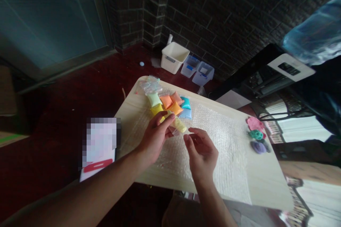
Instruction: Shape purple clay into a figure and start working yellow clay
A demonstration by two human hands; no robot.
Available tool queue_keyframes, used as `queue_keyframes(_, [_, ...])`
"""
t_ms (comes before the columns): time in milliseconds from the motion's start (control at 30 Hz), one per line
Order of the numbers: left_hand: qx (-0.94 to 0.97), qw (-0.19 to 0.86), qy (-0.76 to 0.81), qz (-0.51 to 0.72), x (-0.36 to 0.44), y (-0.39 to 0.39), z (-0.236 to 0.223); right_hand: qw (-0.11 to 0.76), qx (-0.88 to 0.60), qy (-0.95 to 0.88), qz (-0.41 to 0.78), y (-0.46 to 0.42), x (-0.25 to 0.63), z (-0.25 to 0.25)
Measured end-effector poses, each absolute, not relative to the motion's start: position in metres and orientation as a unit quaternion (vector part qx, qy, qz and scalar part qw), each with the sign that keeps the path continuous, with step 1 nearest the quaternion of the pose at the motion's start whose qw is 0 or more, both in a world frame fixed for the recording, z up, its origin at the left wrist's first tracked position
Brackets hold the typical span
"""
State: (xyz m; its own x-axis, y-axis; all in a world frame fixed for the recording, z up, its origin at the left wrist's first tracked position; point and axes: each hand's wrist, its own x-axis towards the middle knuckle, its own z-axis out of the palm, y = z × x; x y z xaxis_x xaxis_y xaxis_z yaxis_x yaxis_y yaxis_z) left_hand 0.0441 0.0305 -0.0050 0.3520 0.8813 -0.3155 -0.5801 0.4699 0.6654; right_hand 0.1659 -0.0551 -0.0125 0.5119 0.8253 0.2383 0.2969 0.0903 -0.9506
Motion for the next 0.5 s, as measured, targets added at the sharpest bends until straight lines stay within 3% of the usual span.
queue_keyframes(200, [0.234,0.794,0.349,0.44,0.049,0.022,-0.007,0.557,-0.642,-0.506,0.148,-0.055,0.168,-0.014])
queue_keyframes(500, [0.22,0.774,0.368,0.465,0.054,0.016,-0.019,0.502,-0.644,-0.564,0.127,-0.055,0.166,-0.008])
